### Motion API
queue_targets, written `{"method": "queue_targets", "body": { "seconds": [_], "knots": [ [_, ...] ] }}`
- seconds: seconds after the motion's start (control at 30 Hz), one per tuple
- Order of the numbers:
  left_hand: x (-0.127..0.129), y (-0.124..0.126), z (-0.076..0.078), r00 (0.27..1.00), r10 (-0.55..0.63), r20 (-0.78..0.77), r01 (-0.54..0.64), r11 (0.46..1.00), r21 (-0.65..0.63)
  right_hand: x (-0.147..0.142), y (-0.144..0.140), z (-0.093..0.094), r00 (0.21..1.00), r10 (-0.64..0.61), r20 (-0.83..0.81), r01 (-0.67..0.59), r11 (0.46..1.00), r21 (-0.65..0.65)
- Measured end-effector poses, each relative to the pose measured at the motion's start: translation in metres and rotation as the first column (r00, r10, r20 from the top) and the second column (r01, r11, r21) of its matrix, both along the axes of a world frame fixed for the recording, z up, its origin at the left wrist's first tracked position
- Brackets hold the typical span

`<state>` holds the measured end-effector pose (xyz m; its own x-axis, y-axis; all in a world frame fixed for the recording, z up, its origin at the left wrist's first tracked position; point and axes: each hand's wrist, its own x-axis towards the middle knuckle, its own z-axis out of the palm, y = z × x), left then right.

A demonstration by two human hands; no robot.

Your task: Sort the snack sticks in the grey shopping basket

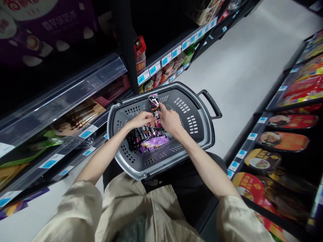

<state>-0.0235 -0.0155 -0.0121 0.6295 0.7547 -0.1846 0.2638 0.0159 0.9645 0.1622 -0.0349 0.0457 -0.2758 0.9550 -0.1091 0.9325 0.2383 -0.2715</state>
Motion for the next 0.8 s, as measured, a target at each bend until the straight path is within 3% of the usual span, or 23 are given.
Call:
{"method": "queue_targets", "body": {
  "seconds": [0.23,0.6,0.8],
  "knots": [
    [-0.0040,0.0016,0.0002,0.994,0.083,-0.066,-0.075,0.991,0.112,0.0016,0.0017,-0.0018,0.998,0.009,-0.058,-0.009,1.000,0.003],
    [-0.0038,0.0013,0.0019,0.997,0.076,0.018,-0.076,0.996,0.041,0.0020,-0.0009,-0.0016,0.990,0.023,-0.140,-0.026,0.999,-0.019],
    [-0.0050,0.0008,0.0036,0.993,0.052,0.103,-0.053,0.999,0.010,0.0010,-0.0022,-0.0024,0.993,0.058,-0.104,-0.062,0.997,-0.037]
  ]
}}
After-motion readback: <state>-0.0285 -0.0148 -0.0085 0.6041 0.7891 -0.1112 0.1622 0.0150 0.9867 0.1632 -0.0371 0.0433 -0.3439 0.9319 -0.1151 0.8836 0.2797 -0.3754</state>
